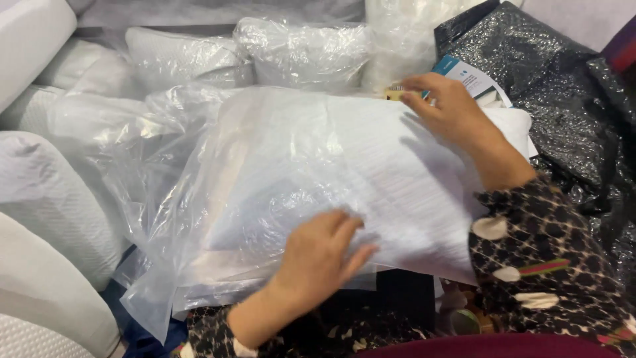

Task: Cleaning a pillow using a lint roller and then placing it into a plastic bag for packaging.

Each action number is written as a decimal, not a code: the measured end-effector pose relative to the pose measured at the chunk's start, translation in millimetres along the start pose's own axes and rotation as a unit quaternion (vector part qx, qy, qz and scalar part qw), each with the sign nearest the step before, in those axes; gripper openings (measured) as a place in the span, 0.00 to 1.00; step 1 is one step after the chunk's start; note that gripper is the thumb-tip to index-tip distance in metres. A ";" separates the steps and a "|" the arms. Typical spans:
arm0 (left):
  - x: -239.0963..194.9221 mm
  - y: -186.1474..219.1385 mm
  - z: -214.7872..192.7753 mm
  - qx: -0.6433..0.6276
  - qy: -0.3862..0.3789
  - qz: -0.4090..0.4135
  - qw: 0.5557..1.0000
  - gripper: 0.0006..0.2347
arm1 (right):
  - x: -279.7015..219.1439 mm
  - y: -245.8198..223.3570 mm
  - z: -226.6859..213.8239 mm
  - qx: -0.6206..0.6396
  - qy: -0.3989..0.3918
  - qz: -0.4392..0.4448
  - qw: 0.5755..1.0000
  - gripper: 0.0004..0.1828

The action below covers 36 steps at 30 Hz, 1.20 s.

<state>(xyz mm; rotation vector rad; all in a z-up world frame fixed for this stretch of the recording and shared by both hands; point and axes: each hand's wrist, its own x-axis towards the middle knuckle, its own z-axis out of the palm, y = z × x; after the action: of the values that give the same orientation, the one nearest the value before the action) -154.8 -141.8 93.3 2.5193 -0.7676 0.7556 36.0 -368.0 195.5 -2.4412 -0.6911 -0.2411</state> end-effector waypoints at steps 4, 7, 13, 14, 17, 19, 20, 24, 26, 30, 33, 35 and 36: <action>67.9 -55.4 7.2 0.137 0.091 -0.078 0.983 0.25 | -58.1 -28.5 -46.1 -0.097 -0.020 0.222 0.970 0.28; 126.2 -96.4 34.2 0.179 -0.081 -0.247 0.949 0.33 | -88.2 66.7 -51.9 -0.171 -0.050 0.248 0.952 0.40; 161.8 -118.6 48.4 0.048 -0.195 -0.389 0.899 0.31 | -107.4 61.5 -52.5 -0.112 -0.091 0.352 0.925 0.46; 160.1 -123.4 55.1 0.049 -0.195 -0.393 0.897 0.31 | -106.8 64.4 -50.5 -0.112 -0.094 0.350 0.925 0.46; 155.7 -133.1 68.5 0.057 -0.149 -0.351 0.923 0.27 | -104.4 68.0 -41.9 -0.065 -0.064 0.329 0.940 0.45; 153.7 -131.2 68.1 0.044 -0.155 -0.328 0.931 0.26 | -103.4 60.4 -36.9 -0.012 -0.012 0.336 0.942 0.48; 153.4 -129.2 68.6 0.046 -0.154 -0.331 0.930 0.26 | -104.8 66.5 -35.2 -0.010 -0.015 0.334 0.942 0.48; 150.8 -130.5 71.7 0.039 -0.105 -0.332 0.937 0.28 | -111.0 104.8 -25.3 0.024 -0.011 0.300 0.953 0.46; 150.7 -132.7 73.0 0.030 -0.081 -0.347 0.934 0.31 | -113.8 112.2 -19.2 0.038 -0.024 0.279 0.959 0.45; 150.5 -136.1 86.5 0.062 -0.107 -0.329 0.936 0.28 | -119.3 90.0 -8.8 0.181 0.012 0.275 0.944 0.42; 152.8 -138.7 97.1 0.079 -0.101 -0.299 0.946 0.25 | -120.6 73.1 -5.8 0.219 0.039 0.296 0.929 0.46; 154.9 -138.4 104.9 0.081 -0.093 -0.282 0.952 0.25 | -123.0 58.5 -3.5 0.210 0.043 0.299 0.930 0.47; 156.0 -138.8 108.1 0.099 -0.073 -0.264 0.957 0.24 | -123.1 49.4 -2.0 0.237 0.043 0.291 0.926 0.50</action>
<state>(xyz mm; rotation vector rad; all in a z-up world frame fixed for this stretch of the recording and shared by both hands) 79.3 -150.2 73.3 2.7932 -0.0368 0.4789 -42.5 -455.5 133.9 -2.0355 0.0430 0.0562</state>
